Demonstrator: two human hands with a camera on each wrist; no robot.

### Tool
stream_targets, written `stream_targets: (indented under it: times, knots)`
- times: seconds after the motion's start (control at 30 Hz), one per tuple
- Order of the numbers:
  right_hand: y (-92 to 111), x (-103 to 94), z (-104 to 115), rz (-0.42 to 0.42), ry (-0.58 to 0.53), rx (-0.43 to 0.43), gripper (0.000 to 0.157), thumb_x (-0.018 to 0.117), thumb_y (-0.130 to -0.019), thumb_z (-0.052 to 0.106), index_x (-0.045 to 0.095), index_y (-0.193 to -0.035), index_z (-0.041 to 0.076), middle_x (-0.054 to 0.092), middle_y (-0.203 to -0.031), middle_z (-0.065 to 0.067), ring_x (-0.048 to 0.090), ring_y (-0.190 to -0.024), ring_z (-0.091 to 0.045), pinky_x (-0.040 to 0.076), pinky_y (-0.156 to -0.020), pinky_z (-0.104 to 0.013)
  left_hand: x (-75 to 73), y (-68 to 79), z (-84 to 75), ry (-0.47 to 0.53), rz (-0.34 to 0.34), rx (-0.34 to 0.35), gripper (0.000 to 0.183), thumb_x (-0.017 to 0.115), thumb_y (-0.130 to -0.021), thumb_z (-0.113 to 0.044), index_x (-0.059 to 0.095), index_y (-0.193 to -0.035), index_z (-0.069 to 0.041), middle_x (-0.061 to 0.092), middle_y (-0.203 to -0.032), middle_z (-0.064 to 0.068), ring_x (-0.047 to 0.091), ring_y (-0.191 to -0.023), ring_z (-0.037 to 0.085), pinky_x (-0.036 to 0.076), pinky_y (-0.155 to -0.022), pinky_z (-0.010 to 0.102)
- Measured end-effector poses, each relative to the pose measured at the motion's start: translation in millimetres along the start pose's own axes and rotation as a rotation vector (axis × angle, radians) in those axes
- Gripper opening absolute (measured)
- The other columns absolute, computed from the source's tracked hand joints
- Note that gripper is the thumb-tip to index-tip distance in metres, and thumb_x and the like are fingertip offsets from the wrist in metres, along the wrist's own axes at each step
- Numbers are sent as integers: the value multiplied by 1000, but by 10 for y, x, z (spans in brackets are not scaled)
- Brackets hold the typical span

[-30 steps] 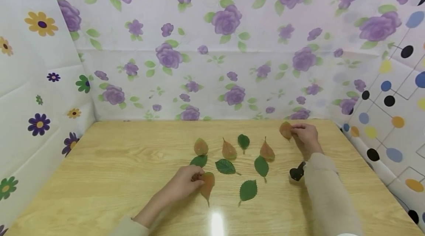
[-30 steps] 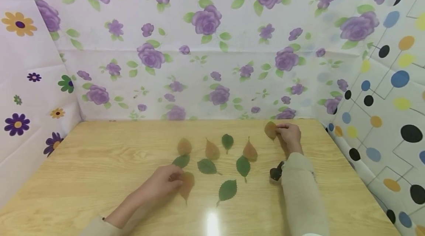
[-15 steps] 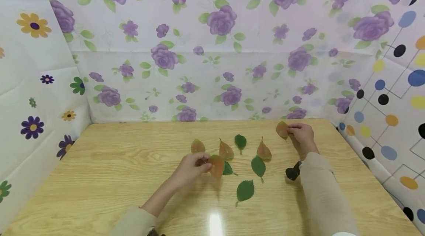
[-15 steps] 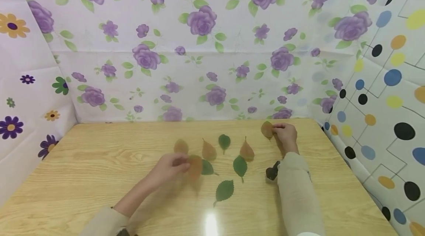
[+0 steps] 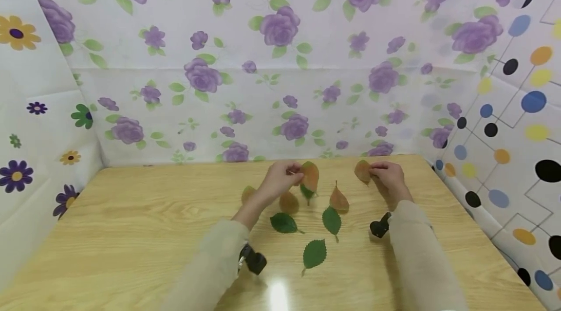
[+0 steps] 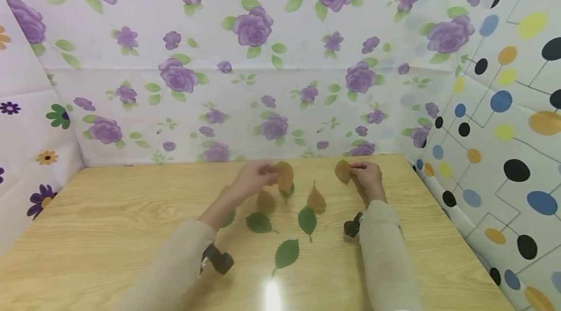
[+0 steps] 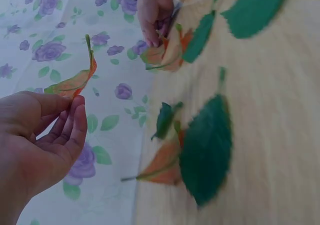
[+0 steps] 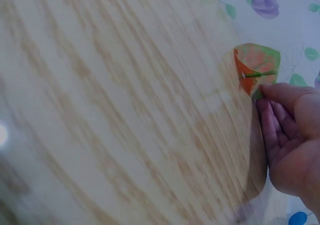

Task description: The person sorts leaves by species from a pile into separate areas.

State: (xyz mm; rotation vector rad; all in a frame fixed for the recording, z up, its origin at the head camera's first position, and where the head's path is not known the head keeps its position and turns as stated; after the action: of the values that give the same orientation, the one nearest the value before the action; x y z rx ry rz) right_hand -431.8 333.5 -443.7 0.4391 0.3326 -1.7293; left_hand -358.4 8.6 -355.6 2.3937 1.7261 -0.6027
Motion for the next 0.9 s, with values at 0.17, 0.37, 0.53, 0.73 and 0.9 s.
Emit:
stream_targets:
  times: [0.17,0.37,0.53,0.73,0.9]
  knots:
    - [-36,-22,4,-7,-9,-7,30,65,-93,12,64,-116,-9,60,-118,-22,52,-112,-34,48,-89,-33,155,-343,-15,31,-20,-21,19,63,-92,1,65,-110,6,67,-97,14,67,-87,26,55,-80,39]
    - [-80,-39,14,-7,-16,-8,30,65,-93,11,64,-115,-9,60,-118,-23,52,-111,-35,47,-93,-38,282,-596,107,96,-67,-101,19,62,-90,6,63,-108,10,67,-99,21,67,-91,32,55,-81,40]
    - [-99,-43,54,-33,-20,-14,28,66,-92,11,65,-112,-10,61,-116,-24,53,-110,-35,46,-94,-39,325,-840,359,115,-132,-159,16,62,-88,10,66,-104,11,67,-98,22,68,-89,30,56,-79,36]
    - [-83,-18,-56,-42,-20,45,26,65,-93,11,66,-110,-8,62,-112,-20,54,-107,-33,48,-93,-39,460,-1037,657,49,-159,-191,9,70,-83,7,73,-91,4,69,-86,13,69,-77,22,57,-67,28]
    - [-81,-74,-61,-63,9,41,25,67,-91,13,67,-107,-7,64,-110,-19,54,-108,-34,44,-96,-42,597,-1064,529,-9,-172,-184,12,68,-84,7,73,-95,8,70,-91,18,69,-85,28,57,-70,30]
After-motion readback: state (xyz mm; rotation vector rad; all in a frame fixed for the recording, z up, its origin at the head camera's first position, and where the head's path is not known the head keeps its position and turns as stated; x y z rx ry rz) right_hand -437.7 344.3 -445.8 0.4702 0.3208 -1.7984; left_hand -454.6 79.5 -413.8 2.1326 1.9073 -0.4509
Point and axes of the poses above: each hand's wrist, its own y-axis away from the middle knuckle, its own x-axis out of the palm, z = x × y, the point moved 10 cm from there along -y, towards the middle knuckle
